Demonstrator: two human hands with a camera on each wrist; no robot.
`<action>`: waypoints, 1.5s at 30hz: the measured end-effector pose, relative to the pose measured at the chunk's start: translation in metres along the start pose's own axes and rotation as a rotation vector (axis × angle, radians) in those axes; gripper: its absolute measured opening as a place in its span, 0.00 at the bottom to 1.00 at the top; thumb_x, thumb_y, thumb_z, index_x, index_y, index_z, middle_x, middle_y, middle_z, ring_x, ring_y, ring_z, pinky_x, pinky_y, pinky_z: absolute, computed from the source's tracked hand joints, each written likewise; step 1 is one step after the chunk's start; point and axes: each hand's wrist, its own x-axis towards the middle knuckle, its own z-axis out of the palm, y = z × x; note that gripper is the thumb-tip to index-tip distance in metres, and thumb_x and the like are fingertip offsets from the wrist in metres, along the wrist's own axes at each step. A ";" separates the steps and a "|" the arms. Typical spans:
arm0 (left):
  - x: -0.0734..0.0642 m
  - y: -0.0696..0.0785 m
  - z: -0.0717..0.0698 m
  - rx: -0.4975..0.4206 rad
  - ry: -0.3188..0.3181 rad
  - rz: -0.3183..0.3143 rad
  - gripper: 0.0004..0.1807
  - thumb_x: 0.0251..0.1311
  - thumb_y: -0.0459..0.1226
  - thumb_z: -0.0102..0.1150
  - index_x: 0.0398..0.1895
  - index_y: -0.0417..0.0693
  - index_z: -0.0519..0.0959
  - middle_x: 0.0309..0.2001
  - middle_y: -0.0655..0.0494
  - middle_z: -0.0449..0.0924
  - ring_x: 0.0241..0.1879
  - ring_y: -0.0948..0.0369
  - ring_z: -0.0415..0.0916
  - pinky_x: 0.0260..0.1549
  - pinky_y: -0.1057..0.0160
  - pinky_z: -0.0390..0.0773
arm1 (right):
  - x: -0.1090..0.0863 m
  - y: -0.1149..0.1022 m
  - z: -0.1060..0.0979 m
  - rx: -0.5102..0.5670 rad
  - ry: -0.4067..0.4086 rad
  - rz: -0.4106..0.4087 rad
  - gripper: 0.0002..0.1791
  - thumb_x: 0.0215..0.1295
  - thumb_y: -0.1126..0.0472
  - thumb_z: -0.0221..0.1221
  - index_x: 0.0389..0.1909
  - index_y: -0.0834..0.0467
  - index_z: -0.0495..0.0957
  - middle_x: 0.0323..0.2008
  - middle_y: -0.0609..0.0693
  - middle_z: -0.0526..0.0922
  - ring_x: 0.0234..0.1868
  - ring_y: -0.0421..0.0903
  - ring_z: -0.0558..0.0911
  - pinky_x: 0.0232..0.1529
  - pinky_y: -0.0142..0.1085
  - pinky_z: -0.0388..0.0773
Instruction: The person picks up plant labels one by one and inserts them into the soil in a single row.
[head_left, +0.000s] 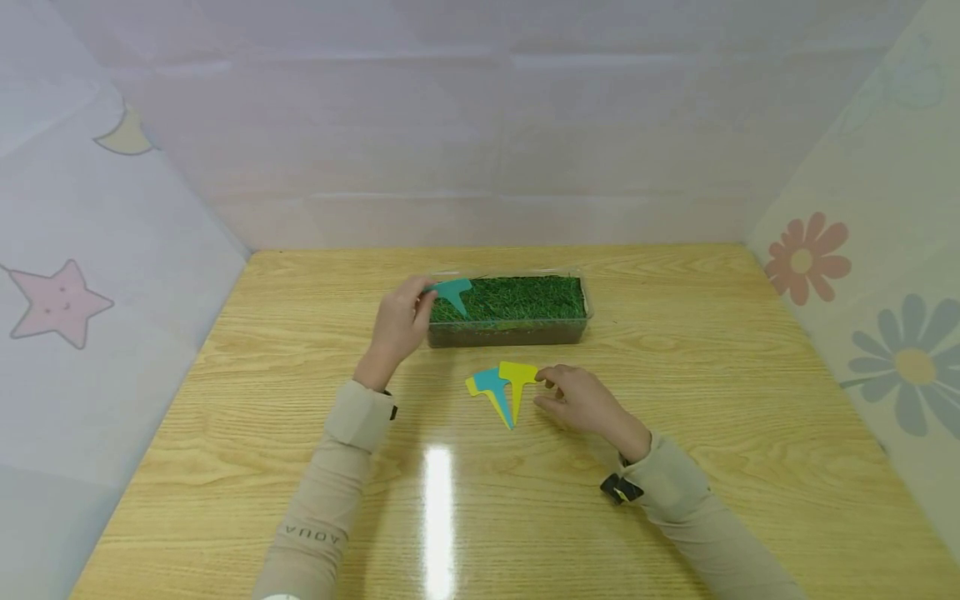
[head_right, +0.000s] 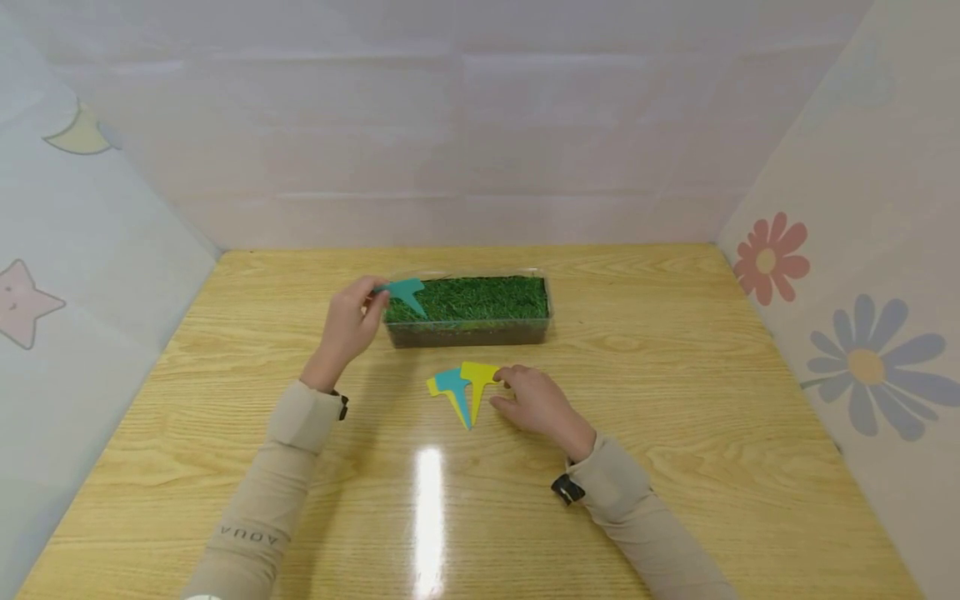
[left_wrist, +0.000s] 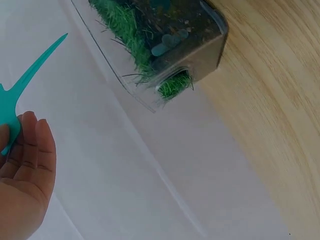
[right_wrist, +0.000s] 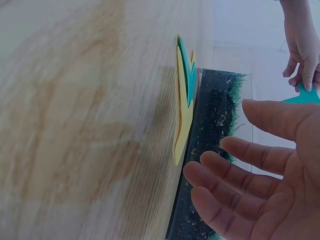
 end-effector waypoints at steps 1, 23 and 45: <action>0.001 -0.001 0.000 0.006 0.003 0.004 0.05 0.61 0.26 0.49 0.35 0.31 0.74 0.29 0.43 0.76 0.24 0.54 0.71 0.23 0.60 0.73 | 0.000 0.000 0.000 0.000 0.001 -0.001 0.17 0.60 0.59 0.59 0.47 0.66 0.75 0.39 0.57 0.79 0.29 0.44 0.77 0.29 0.36 0.74; 0.010 -0.029 0.011 0.051 -0.021 -0.013 0.06 0.63 0.29 0.49 0.36 0.34 0.75 0.35 0.42 0.77 0.27 0.53 0.72 0.28 0.57 0.74 | 0.000 0.003 0.001 0.010 -0.004 0.006 0.18 0.60 0.59 0.59 0.48 0.66 0.75 0.40 0.57 0.79 0.30 0.45 0.78 0.30 0.37 0.75; 0.011 -0.042 0.021 0.126 -0.144 -0.120 0.06 0.64 0.30 0.48 0.39 0.36 0.74 0.41 0.42 0.77 0.40 0.49 0.75 0.39 0.54 0.75 | -0.001 0.003 0.001 -0.008 0.021 -0.018 0.18 0.60 0.59 0.59 0.47 0.66 0.75 0.37 0.57 0.79 0.28 0.43 0.76 0.28 0.34 0.73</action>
